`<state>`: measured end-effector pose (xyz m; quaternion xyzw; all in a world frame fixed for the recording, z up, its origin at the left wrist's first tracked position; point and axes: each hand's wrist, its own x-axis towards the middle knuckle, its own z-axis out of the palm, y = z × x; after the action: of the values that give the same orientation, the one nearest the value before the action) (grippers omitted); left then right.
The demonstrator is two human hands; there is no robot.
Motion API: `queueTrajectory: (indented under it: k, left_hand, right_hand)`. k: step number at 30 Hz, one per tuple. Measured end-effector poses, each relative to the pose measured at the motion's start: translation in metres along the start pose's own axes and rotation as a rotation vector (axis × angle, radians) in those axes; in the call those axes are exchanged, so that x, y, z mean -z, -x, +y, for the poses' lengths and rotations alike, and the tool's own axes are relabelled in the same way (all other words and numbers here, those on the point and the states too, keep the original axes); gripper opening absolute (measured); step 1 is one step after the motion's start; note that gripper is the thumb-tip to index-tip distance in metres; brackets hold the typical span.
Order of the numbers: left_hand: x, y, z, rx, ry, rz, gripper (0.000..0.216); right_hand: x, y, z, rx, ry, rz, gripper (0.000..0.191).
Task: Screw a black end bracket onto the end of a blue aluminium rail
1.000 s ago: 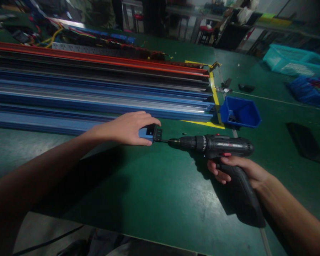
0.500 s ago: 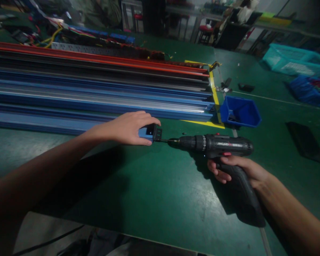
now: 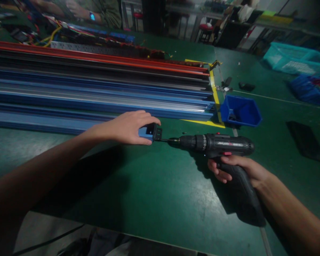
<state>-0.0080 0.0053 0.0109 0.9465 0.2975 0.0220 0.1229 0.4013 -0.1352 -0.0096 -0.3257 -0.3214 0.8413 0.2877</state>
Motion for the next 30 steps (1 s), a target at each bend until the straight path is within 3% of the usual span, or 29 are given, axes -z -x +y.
queueTrajectory:
  k: [30]
  left_hand:
    - [-0.0003, -0.0003, -0.0027, 0.028, -0.01, -0.035, 0.073]
  right_hand:
    - [-0.0015, -0.0019, -0.0038, 0.0, 0.076, 0.024, 0.028]
